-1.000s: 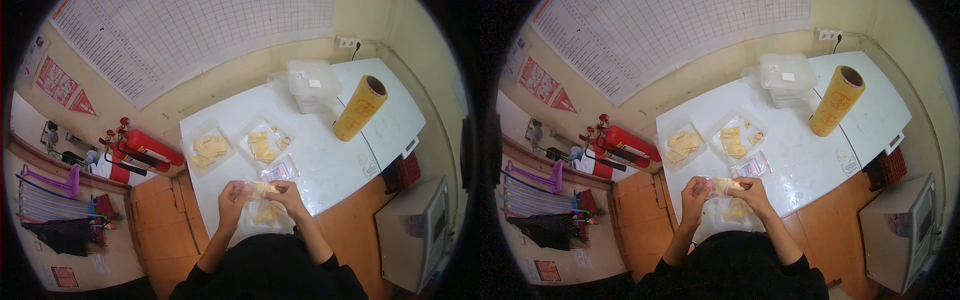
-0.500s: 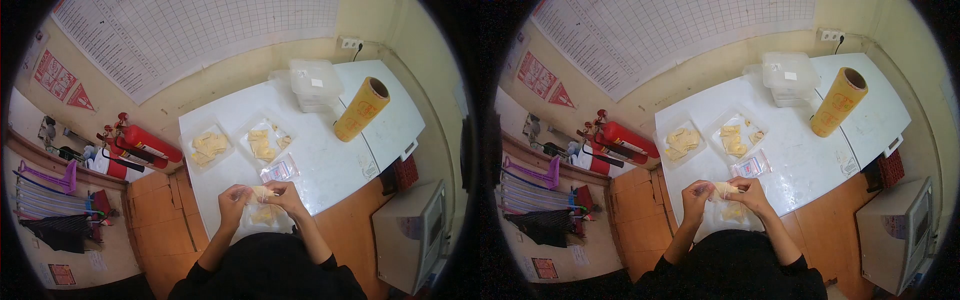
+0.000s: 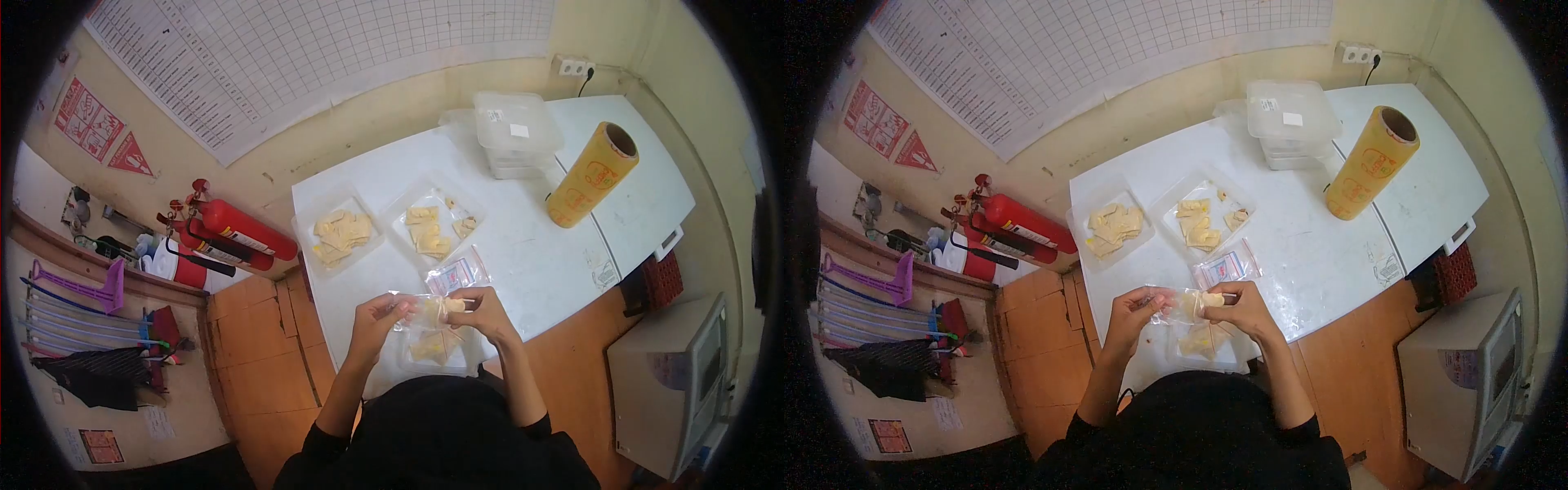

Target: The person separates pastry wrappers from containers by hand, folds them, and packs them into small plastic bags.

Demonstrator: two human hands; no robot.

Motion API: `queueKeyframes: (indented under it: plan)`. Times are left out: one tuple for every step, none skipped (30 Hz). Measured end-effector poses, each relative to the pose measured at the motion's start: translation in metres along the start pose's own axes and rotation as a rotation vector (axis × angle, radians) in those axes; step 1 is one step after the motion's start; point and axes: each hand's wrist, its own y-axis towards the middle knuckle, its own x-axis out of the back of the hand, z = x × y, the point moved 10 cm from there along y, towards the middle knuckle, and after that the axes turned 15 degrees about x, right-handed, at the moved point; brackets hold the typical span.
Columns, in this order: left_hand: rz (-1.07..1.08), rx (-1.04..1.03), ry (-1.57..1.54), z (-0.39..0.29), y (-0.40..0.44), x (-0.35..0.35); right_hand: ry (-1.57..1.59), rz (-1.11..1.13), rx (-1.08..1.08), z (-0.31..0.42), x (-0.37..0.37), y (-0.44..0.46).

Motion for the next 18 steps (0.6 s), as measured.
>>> queueKeyframes:
  plan:
    - [0.014,0.02,-0.024,0.004,0.002,0.001,0.0,-0.001,-0.001,0.001,0.001,0.0]
    - [0.029,0.04,-0.049,0.008,0.005,0.001,-0.014,0.007,0.003,0.001,0.002,0.001]
    - [0.029,0.042,-0.049,0.01,0.006,0.002,-0.029,0.014,0.008,0.002,0.002,0.0]
    - [0.04,0.065,-0.076,0.015,0.009,0.002,-0.029,0.012,0.007,0.001,0.003,0.0]
    - [0.05,0.086,-0.102,0.018,0.011,0.002,-0.029,0.018,-0.003,-0.001,0.004,0.0]
    - [0.051,0.086,-0.102,0.019,0.012,0.003,-0.029,0.024,-0.012,-0.002,0.004,0.0]
    - [0.045,0.101,-0.111,0.021,0.013,0.004,-0.03,0.023,-0.012,-0.001,0.004,0.0]
    - [0.038,0.117,-0.12,0.023,0.014,0.005,-0.033,0.009,-0.018,0.0,0.006,0.0]
    - [0.039,0.118,-0.122,0.023,0.014,0.005,-0.036,-0.005,-0.025,0.0,0.007,0.0]
    - [0.046,0.111,-0.138,0.021,0.013,0.005,-0.037,-0.007,-0.027,-0.001,0.008,0.0]
    - [0.052,0.105,-0.155,0.02,0.013,0.004,-0.048,-0.017,-0.031,-0.001,0.01,0.0]
    - [0.052,0.109,-0.157,0.021,0.013,0.004,-0.058,-0.028,-0.034,-0.001,0.012,0.0]
    - [0.044,0.096,-0.163,0.019,0.013,0.005,-0.059,-0.028,-0.038,-0.002,0.013,0.0]
    - [0.036,0.082,-0.168,0.017,0.013,0.006,-0.05,-0.012,-0.036,-0.003,0.013,0.001]
    - [0.036,0.083,-0.17,0.017,0.013,0.007,-0.04,0.004,-0.035,-0.004,0.012,0.001]
    - [0.036,0.08,-0.178,0.016,0.014,0.007,-0.041,0.005,-0.037,-0.004,0.012,0.002]
    - [0.036,0.077,-0.186,0.015,0.014,0.008,-0.044,0.004,-0.03,-0.003,0.012,0.002]
    - [0.037,0.078,-0.188,0.014,0.014,0.007,-0.047,0.004,-0.023,-0.001,0.013,0.003]
